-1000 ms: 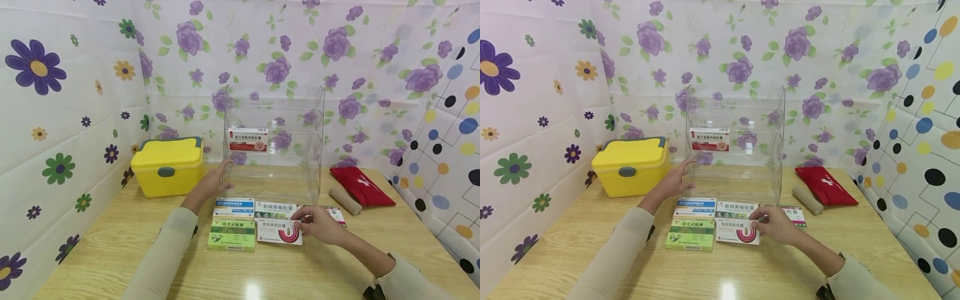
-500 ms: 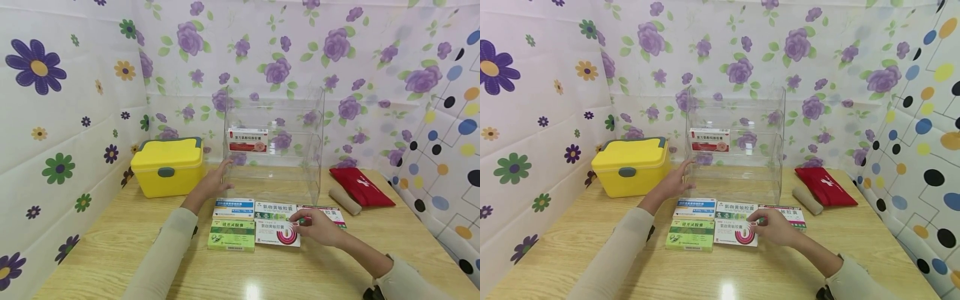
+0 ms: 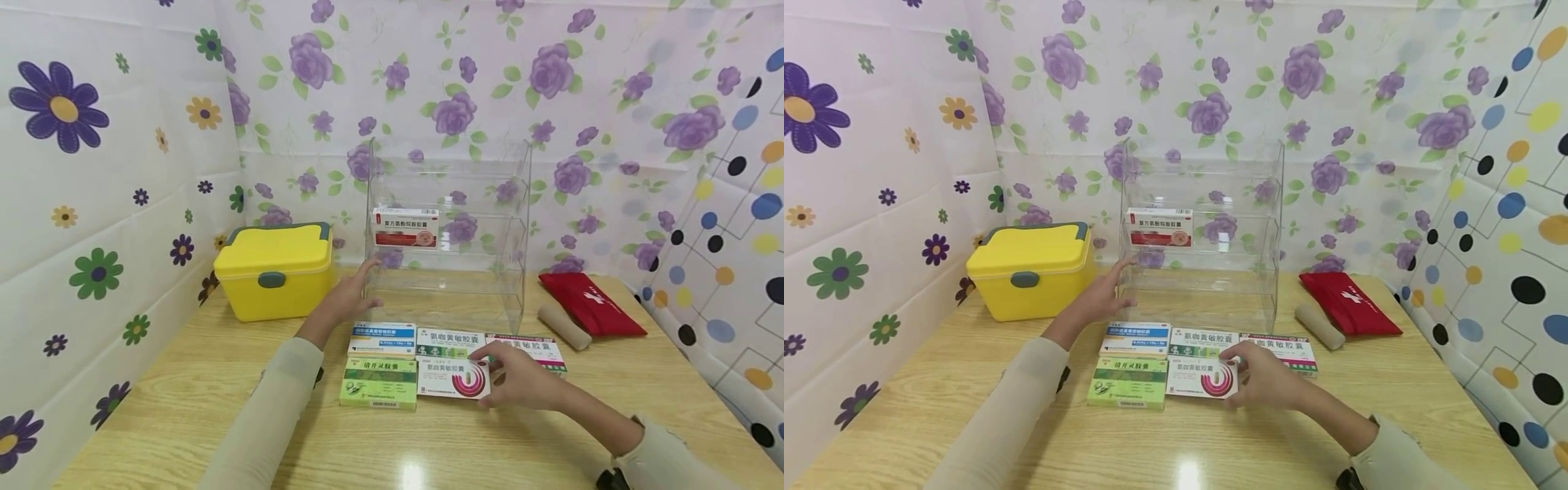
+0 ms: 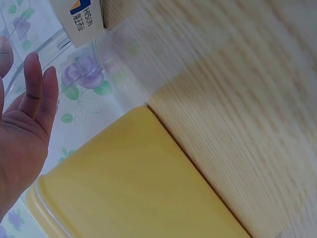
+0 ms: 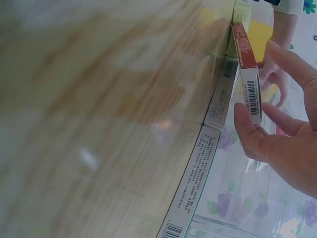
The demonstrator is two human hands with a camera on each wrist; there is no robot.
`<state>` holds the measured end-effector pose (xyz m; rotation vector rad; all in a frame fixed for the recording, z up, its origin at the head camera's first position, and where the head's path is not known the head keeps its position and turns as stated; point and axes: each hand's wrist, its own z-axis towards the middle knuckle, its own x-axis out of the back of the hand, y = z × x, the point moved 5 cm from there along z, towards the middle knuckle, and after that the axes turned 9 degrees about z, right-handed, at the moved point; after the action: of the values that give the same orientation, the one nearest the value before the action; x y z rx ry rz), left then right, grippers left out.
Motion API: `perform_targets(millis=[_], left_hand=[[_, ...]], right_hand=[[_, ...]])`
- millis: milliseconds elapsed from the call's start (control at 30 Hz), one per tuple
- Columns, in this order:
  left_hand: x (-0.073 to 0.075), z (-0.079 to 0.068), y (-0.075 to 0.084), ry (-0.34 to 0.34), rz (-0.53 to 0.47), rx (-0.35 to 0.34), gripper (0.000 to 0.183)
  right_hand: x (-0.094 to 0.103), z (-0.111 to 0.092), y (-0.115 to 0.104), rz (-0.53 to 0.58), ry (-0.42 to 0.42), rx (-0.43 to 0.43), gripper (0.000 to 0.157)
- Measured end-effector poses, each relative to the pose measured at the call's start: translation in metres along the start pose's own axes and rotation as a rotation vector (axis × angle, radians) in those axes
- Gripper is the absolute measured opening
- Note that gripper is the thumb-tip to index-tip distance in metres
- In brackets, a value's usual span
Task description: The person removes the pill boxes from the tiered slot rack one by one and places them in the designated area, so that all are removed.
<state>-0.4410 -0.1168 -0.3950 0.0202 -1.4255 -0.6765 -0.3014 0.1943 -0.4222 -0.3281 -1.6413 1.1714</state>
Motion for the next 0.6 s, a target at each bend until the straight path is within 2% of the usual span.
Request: perform_targets(millis=[167, 333, 600], left_hand=[[-0.0001, 0.0009, -0.0001, -0.003, 0.005, 0.008, 0.086], [-0.0003, 0.0014, -0.0011, 0.000, 0.011, 0.003, 0.087], [-0.0008, 0.0019, -0.0012, 0.006, 0.015, -0.004, 0.087]], right_hand=[[-0.0018, -0.0016, 0.0007, -0.057, -0.016, 0.013, 0.076], [-0.0028, -0.0026, 0.0005, -0.112, -0.019, 0.035, 0.075], [-0.0035, -0.0025, -0.0004, -0.120, -0.060, 0.030, 0.070]])
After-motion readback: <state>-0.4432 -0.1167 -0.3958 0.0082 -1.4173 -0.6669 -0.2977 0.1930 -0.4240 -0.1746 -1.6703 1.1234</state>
